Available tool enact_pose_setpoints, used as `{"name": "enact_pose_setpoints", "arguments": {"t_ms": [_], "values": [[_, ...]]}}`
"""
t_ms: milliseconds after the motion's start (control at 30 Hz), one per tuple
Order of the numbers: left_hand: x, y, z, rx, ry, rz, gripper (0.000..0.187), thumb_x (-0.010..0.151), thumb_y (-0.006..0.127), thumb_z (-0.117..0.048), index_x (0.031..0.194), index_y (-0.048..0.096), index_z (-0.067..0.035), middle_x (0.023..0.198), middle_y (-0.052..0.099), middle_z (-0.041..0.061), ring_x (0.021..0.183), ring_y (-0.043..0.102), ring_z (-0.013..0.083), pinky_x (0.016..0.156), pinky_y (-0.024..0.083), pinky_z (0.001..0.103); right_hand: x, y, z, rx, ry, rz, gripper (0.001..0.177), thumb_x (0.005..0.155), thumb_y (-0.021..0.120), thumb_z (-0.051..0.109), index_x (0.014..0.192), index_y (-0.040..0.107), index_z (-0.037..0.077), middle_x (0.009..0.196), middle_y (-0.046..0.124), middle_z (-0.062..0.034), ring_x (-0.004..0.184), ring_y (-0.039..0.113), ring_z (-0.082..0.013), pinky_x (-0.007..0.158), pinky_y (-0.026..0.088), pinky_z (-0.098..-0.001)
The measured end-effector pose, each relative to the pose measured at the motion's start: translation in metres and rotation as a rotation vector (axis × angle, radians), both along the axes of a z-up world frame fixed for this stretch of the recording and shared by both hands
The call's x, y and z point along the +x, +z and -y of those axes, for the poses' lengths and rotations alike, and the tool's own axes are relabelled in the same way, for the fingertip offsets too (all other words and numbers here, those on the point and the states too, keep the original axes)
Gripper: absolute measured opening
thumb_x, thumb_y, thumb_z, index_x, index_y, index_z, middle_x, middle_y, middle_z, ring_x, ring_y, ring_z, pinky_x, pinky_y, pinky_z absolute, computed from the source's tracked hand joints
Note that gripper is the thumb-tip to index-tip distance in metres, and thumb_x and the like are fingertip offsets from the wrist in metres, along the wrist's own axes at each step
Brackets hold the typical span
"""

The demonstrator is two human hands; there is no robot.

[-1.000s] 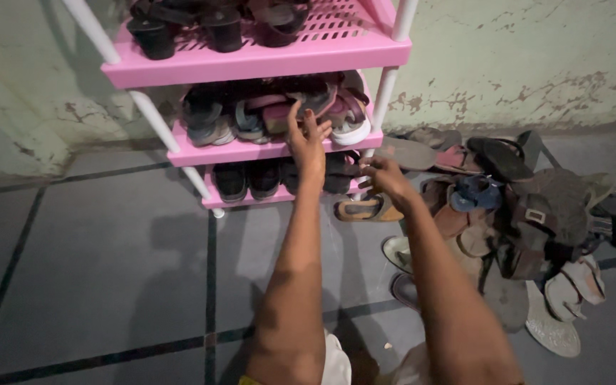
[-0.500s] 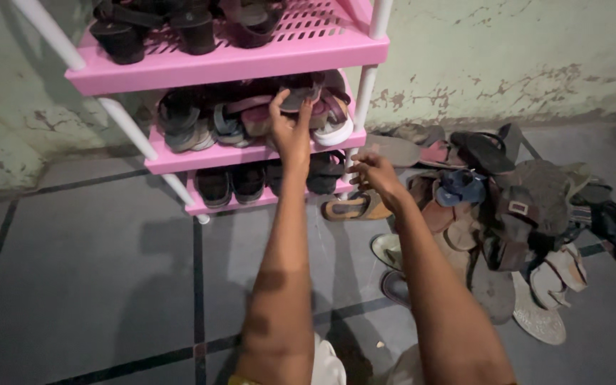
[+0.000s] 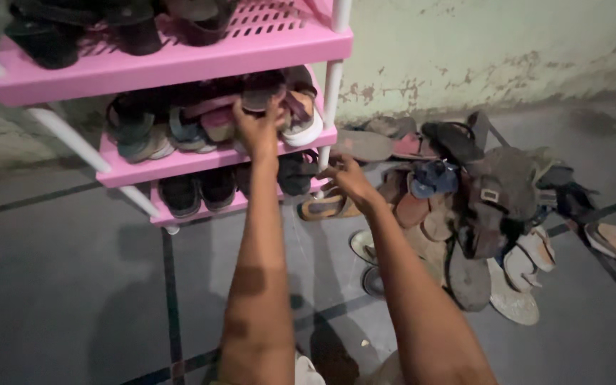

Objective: The person organizes a pile of shoes and sandals from the floor onto a pink three-tier shoe rack. They pick up various footwear, including sandals, flip-flops, and sneakers, and place them neatly on the shelves.

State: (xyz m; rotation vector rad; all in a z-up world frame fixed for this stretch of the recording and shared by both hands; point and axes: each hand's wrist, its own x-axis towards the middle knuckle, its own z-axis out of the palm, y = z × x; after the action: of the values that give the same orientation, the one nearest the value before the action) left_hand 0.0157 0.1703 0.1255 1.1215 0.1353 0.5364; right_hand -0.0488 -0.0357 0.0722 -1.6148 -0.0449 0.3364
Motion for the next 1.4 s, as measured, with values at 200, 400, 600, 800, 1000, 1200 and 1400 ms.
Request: {"name": "enact_pose_setpoints", "arguments": {"t_ms": [200, 400, 600, 800, 1000, 1200, 1400], "values": [[0.021, -0.03, -0.002, 0.06, 0.058, 0.241, 0.076, 0.087, 0.084, -0.012, 0.145, 0.036, -0.002, 0.129, 0.062, 0.016, 0.105, 0.068, 0.0234, 0.078, 0.059, 0.033, 0.013, -0.025, 0.015, -0.023, -0.057, -0.013, 0.065, 0.088, 0.065, 0.013, 0.148, 0.042, 0.003, 0.103, 0.074, -0.016, 0.073, 0.067, -0.0228, 0.059, 0.053, -0.0347], [-0.006, 0.002, 0.011, 0.739, 0.753, -0.034, 0.072, 0.077, 0.094, -0.044, 0.124, 0.056, -0.005, 0.111, 0.063, 0.022, 0.101, 0.063, 0.0391, 0.089, 0.051, 0.051, 0.01, -0.024, 0.016, -0.093, -0.041, 0.035, 0.066, 0.088, 0.064, 0.014, 0.148, 0.04, 0.004, 0.106, 0.075, -0.0141, 0.076, 0.07, -0.022, 0.061, 0.056, -0.0349], [-0.06, 0.047, 0.026, 0.766, 0.672, -0.049, 0.051, 0.09, 0.078, -0.048, 0.118, 0.056, -0.011, 0.096, 0.071, 0.014, 0.087, 0.07, 0.0334, 0.074, 0.053, 0.049, 0.014, -0.047, 0.029, -0.13, 0.0, -0.011, 0.067, 0.089, 0.066, 0.015, 0.149, 0.036, 0.007, 0.107, 0.073, -0.0183, 0.079, 0.073, -0.0247, 0.061, 0.058, -0.0362], [-0.064, 0.019, 0.058, 1.42, 0.49, 0.157, 0.035, 0.098, 0.072, -0.042, 0.109, 0.06, -0.011, 0.079, 0.066, 0.013, 0.071, 0.069, 0.0337, 0.058, 0.054, 0.046, 0.01, -0.064, 0.073, -0.285, -0.097, 0.124, 0.055, 0.097, 0.062, 0.024, 0.147, 0.042, 0.008, 0.103, 0.076, -0.0142, 0.077, 0.073, -0.0233, 0.063, 0.056, -0.0343], [-0.06, -0.02, 0.109, 1.76, 0.325, 0.391, 0.022, 0.095, 0.07, -0.029, 0.1, 0.057, -0.012, 0.081, 0.063, 0.007, 0.072, 0.07, 0.0243, 0.057, 0.055, 0.038, 0.016, -0.059, 0.157, -0.52, -0.331, 0.499, 0.042, 0.102, 0.065, 0.025, 0.136, 0.056, 0.003, 0.093, 0.078, -0.0163, 0.078, 0.075, -0.019, 0.069, 0.058, -0.0342], [-0.064, -0.046, 0.167, 1.929, -0.068, 0.363, 0.037, 0.07, 0.071, -0.022, 0.104, 0.059, -0.011, 0.094, 0.064, 0.008, 0.091, 0.068, 0.0249, 0.067, 0.055, 0.037, -0.01, -0.086, 0.249, -0.653, -0.494, 0.291, 0.046, 0.094, 0.067, 0.015, 0.137, 0.058, 0.003, 0.089, 0.076, -0.0204, 0.067, 0.073, -0.0213, 0.066, 0.057, -0.0362], [-0.033, -0.123, 0.22, 1.929, -0.12, 0.375, 0.025, 0.086, 0.066, -0.014, 0.11, 0.064, -0.01, 0.116, 0.064, 0.011, 0.119, 0.058, 0.0281, 0.102, 0.044, 0.042, -0.022, -0.126, 0.332, -1.114, -0.538, 0.298, 0.044, 0.092, 0.067, 0.024, 0.131, 0.058, 0.006, 0.104, 0.071, -0.0303, 0.095, 0.067, -0.0489, 0.083, 0.052, -0.0551]]}}
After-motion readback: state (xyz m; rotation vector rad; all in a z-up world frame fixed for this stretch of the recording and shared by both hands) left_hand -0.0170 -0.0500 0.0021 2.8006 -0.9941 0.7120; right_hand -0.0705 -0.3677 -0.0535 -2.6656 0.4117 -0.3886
